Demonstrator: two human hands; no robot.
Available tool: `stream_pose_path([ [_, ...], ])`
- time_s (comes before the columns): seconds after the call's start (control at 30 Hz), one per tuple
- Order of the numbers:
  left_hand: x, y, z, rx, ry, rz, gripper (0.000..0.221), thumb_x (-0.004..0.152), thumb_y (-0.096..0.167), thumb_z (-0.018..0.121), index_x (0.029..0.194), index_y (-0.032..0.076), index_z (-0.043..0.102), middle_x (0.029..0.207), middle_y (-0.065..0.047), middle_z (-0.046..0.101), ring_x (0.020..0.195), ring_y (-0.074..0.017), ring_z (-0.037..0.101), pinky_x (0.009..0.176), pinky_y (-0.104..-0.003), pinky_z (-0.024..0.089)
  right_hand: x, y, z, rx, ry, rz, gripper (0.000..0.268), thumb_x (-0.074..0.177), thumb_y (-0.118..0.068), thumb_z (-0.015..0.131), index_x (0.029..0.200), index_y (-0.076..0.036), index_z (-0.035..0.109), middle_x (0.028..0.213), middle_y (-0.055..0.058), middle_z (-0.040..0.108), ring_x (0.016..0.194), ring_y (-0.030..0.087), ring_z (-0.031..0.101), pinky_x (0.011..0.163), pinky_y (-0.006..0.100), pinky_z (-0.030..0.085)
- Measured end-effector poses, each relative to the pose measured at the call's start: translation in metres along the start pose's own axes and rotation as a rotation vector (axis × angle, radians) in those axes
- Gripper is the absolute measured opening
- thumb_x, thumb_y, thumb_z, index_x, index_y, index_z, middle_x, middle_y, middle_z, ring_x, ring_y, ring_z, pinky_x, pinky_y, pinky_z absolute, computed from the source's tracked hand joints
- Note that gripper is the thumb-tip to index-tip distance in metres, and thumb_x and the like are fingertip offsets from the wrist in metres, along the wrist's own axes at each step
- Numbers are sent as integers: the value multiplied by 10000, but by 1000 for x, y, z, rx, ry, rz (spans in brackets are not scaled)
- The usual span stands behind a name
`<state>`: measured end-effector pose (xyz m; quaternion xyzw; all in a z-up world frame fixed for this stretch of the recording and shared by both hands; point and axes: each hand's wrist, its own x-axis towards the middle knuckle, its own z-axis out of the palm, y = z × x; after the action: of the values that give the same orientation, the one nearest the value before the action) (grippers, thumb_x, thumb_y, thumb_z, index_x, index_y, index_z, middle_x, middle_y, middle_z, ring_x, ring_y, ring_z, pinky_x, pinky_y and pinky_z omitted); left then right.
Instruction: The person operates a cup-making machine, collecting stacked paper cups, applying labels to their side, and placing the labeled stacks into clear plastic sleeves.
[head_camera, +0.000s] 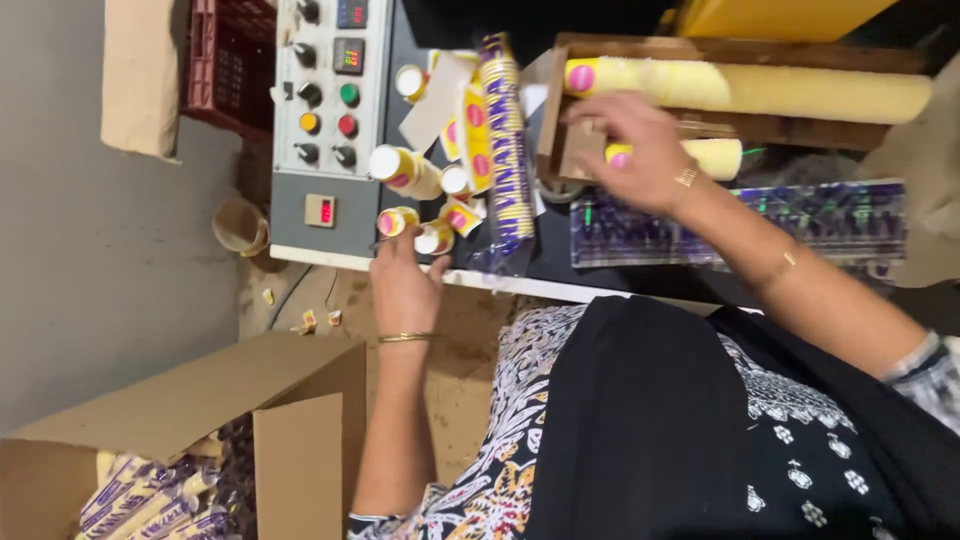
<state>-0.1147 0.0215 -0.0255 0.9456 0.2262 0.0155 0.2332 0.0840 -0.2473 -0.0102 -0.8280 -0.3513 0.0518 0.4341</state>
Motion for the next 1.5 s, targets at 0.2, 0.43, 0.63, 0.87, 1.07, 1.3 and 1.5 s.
stream_pose_path([
  [0.2, -12, -3, 5, -132, 124, 99, 593, 750, 133, 853, 1300, 93, 637, 1278, -182, 608, 1175, -400, 542, 1003, -490, 450, 127, 34, 135, -538, -360, -415, 435, 784, -122, 785, 1212, -149, 712, 1324, 38, 636, 1299, 277, 539, 1002, 458, 468],
  [0.43, -21, -17, 2, -271, 169, 133, 476, 812, 126, 819, 1252, 81, 643, 1254, -148, 637, 1159, -383, 577, 1003, -465, 460, 157, 23, 149, -988, -629, -502, 109, 792, -246, 765, 888, -206, 798, 1164, -6, 651, 1247, 214, 515, 926, 412, 454],
  [0.63, -21, -22, -3, -343, 83, 64, 368, 839, 121, 795, 1192, 101, 695, 1180, -112, 683, 1089, -350, 615, 941, -444, 495, 168, 12, 105, -965, -481, -803, 60, 773, -204, 746, 830, -199, 729, 901, -77, 687, 1126, 149, 612, 1035, 389, 461],
  [0.87, 14, -1, 3, -1228, -96, 12, 569, 976, 386, 641, 1457, 103, 527, 1309, -93, 676, 1186, -186, 684, 1020, -322, 544, 94, -39, 33, -216, -302, -409, 173, 807, 13, 688, 915, -117, 725, 893, 16, 707, 843, 213, 710, 750, 349, 575],
  [1.07, 23, 28, 53, -1264, -535, 247, 876, 954, 293, 739, 1648, 59, 259, 1500, -130, 523, 1203, -178, 529, 1058, -330, 450, 24, -64, 73, -165, -354, -35, 206, 696, -72, 801, 900, -92, 782, 857, 58, 757, 759, 220, 733, 654, 349, 592],
  [1.3, 26, 18, 63, -1186, -410, 108, 677, 864, 179, 800, 1441, 38, 474, 1286, -85, 688, 1137, -119, 663, 974, -275, 536, 29, -27, 90, 255, -322, 393, 187, 922, -138, 691, 1068, -75, 790, 920, 59, 808, 802, 139, 760, 740, 286, 600],
  [1.5, 10, -4, 97, -1020, -140, -11, 216, 960, 104, 797, 957, -14, 615, 926, -109, 664, 882, -142, 595, 834, -287, 534, 143, 57, 143, -94, 3, 188, 506, 788, -201, 818, 1265, -95, 686, 1044, 106, 769, 967, 226, 750, 863, 331, 600],
])
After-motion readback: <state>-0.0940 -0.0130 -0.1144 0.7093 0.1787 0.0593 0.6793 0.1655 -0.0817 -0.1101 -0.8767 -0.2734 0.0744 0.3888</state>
